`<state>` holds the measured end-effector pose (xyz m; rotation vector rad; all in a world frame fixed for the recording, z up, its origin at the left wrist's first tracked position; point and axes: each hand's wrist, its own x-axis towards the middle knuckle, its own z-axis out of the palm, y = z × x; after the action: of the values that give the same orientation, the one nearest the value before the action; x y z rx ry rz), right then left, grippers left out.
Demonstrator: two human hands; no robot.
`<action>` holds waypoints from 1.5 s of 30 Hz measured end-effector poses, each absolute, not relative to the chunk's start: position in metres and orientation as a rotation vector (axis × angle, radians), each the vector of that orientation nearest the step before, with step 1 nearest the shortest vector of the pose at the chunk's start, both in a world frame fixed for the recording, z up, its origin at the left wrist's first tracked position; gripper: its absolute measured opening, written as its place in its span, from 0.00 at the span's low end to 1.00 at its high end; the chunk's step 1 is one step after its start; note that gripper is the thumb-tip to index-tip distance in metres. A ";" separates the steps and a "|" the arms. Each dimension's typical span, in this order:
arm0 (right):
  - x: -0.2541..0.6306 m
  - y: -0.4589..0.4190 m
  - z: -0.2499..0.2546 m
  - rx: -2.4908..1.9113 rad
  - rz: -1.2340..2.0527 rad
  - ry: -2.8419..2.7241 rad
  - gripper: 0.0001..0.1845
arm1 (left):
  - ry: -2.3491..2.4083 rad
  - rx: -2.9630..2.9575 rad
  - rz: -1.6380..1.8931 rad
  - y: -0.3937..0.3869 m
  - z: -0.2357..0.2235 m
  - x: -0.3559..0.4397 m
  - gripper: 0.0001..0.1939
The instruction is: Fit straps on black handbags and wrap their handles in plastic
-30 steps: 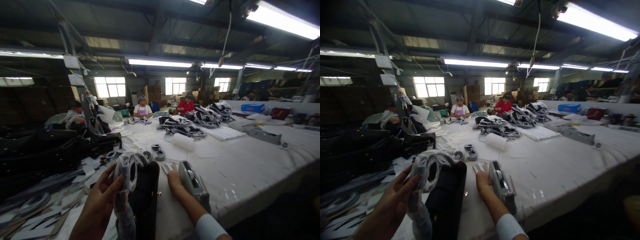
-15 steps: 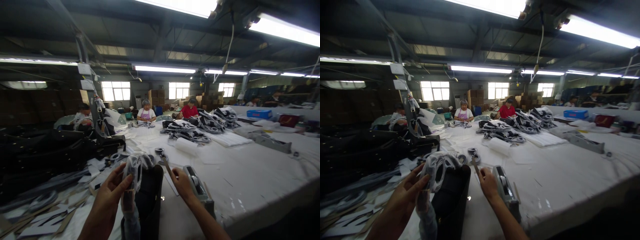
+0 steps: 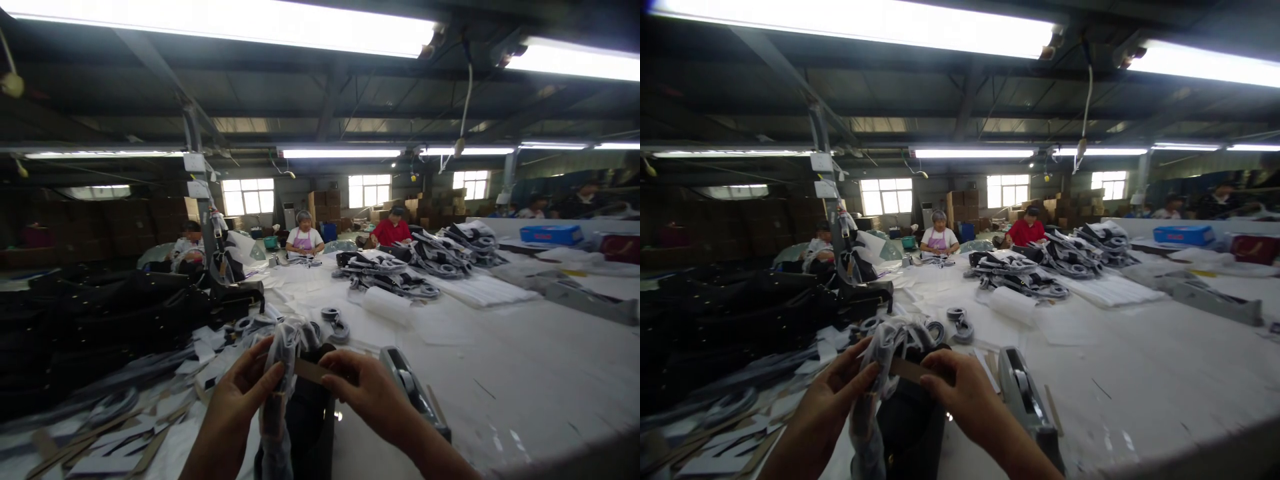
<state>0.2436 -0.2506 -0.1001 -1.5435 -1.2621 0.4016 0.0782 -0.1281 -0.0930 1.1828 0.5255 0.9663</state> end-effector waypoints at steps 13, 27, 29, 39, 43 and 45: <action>0.228 -0.225 -0.077 -1.021 1.128 -1.218 0.22 | 0.514 1.372 0.949 -0.133 -0.079 0.069 0.29; 0.207 -0.226 -0.082 -1.048 0.978 -1.103 0.20 | 0.554 1.773 1.108 -0.130 -0.090 0.065 0.18; 0.204 -0.227 -0.083 -1.018 1.004 -1.072 0.20 | 0.511 1.650 1.119 -0.129 -0.095 0.064 0.18; 0.195 -0.226 -0.080 -1.042 0.957 -1.089 0.21 | 0.523 1.204 1.119 -0.131 -0.116 0.058 0.34; 0.196 -0.223 -0.080 -1.138 0.867 -1.131 0.22 | 0.551 1.364 1.102 -0.136 -0.106 0.058 0.21; 0.198 -0.221 -0.081 -1.188 0.818 -1.161 0.23 | 0.583 1.413 1.123 -0.137 -0.101 0.057 0.19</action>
<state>0.1981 -0.2214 -0.0813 -1.1882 -1.1609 0.8181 0.0572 -0.1369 -0.1007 1.4133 0.5832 1.1232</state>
